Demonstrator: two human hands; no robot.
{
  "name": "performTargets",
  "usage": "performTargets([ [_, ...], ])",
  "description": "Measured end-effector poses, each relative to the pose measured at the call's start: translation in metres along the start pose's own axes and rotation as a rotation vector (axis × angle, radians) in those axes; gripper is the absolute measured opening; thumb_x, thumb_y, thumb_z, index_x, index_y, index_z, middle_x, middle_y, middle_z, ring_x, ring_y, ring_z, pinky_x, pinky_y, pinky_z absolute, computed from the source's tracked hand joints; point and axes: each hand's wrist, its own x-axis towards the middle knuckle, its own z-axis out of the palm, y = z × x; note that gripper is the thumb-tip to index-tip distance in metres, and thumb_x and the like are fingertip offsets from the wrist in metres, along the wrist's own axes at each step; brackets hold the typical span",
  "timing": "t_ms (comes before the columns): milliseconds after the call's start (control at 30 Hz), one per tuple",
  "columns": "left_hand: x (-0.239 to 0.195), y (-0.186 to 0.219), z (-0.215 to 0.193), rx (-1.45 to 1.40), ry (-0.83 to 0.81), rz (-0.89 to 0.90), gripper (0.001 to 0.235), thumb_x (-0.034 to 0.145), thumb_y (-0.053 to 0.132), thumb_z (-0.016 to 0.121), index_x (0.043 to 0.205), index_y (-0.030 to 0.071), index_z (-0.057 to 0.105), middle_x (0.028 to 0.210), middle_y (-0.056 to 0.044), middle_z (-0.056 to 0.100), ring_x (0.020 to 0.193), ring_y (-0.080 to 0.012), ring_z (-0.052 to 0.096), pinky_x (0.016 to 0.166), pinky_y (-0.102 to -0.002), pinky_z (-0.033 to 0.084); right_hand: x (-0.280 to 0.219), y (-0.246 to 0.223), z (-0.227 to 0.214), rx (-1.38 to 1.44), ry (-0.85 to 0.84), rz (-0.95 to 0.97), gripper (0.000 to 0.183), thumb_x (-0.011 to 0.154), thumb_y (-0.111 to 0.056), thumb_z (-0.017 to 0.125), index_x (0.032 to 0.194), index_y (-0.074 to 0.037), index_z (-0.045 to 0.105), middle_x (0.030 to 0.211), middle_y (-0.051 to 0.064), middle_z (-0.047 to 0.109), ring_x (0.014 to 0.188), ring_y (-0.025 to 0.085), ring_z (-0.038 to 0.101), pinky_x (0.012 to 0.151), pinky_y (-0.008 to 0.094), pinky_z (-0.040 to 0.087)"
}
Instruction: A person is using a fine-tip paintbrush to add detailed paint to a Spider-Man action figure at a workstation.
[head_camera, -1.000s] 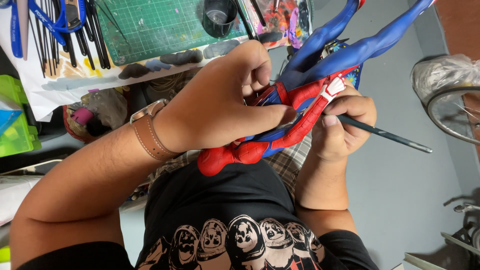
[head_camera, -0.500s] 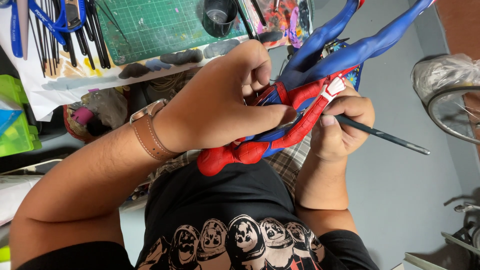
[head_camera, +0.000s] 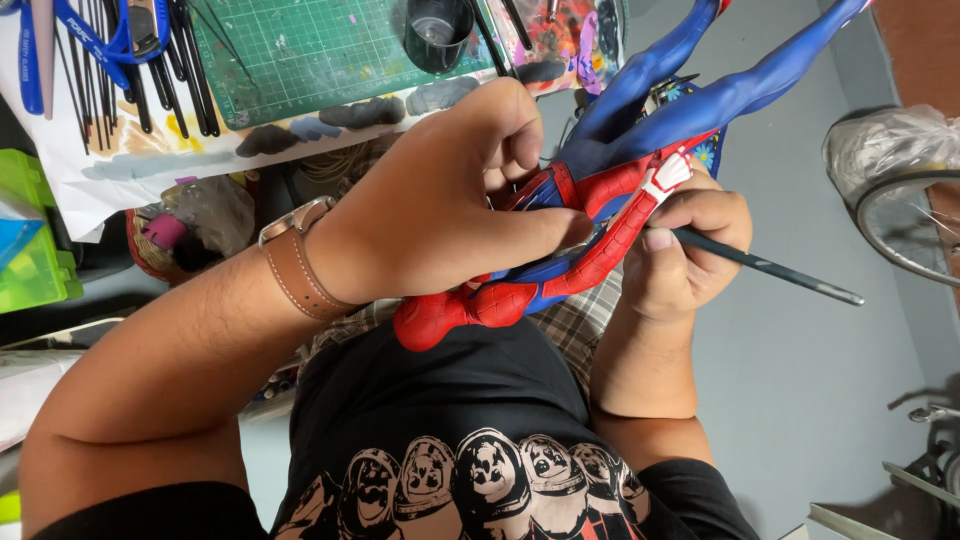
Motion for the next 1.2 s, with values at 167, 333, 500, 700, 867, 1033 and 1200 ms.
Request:
performTargets([
  [167,0.000,0.000,0.000,0.025,0.001,-0.016,0.044,0.076,0.025,0.082,0.089,0.016,0.040,0.074,0.005,0.043,0.067,-0.0130,0.038,0.066,-0.028,0.042,-0.001,0.003,-0.003,0.052,0.015,0.029,0.017,0.090,-0.019,0.063,0.087,-0.008,0.052,0.080,0.009,0.056,0.082,0.026,0.059,0.080,0.039,0.048],
  [333,0.000,-0.002,-0.001,-0.012,-0.008,0.009,0.046,0.078,0.021,0.082,0.089,0.017,0.038,0.073,0.005,0.039,0.066,-0.0118,0.035,0.071,-0.025,0.047,-0.001,0.001,-0.001,0.000,0.007,0.029,0.016,0.090,-0.019,0.061,0.085,-0.009,0.050,0.078,0.008,0.055,0.080,0.025,0.056,0.078,0.039,0.045],
  [500,-0.001,-0.002,0.000,0.061,0.004,0.008,0.045,0.076,0.025,0.082,0.090,0.017,0.040,0.076,0.004,0.045,0.066,-0.0142,0.038,0.061,-0.031,0.038,0.003,-0.001,-0.001,0.123,0.049,0.046,0.017,0.089,-0.020,0.063,0.089,-0.009,0.050,0.079,0.010,0.057,0.082,0.025,0.056,0.084,0.040,0.046],
  [700,-0.007,-0.013,-0.009,0.259,0.041,0.159,0.045,0.078,0.028,0.083,0.093,0.012,0.043,0.087,-0.003,0.059,0.060,-0.0196,0.050,0.054,-0.037,0.041,-0.011,0.014,-0.047,0.299,0.248,0.164,0.018,0.092,-0.023,0.061,0.094,-0.013,0.046,0.072,0.007,0.035,0.074,0.023,0.037,0.073,0.042,0.045],
  [867,-0.013,-0.058,-0.011,0.532,0.049,0.463,0.054,0.081,0.018,0.092,0.097,0.007,0.041,0.080,-0.009,0.057,0.063,-0.0291,0.054,0.049,-0.042,0.038,-0.041,0.048,-0.124,0.432,0.640,0.317,0.008,0.083,-0.014,0.058,0.077,-0.017,0.055,0.067,0.001,0.050,0.066,0.019,0.049,0.067,0.039,0.047],
  [1033,-0.016,-0.077,-0.008,1.067,0.094,0.726,0.030,0.087,-0.004,0.069,0.076,0.014,0.047,0.074,-0.004,0.046,0.069,-0.0226,0.047,0.063,-0.034,0.038,-0.070,0.047,-0.165,0.249,0.884,0.356,0.006,0.090,-0.017,0.061,0.096,-0.016,0.063,0.075,0.007,0.060,0.080,0.021,0.061,0.084,0.044,0.056],
  [1200,-0.018,-0.079,-0.008,1.215,0.091,0.837,0.027,0.093,-0.005,0.064,0.081,0.014,0.049,0.076,-0.003,0.047,0.070,-0.0206,0.044,0.067,-0.032,0.037,-0.082,0.035,-0.158,0.130,0.792,0.385,0.009,0.100,-0.021,0.060,0.109,-0.019,0.063,0.086,0.008,0.063,0.088,0.020,0.064,0.088,0.046,0.061],
])
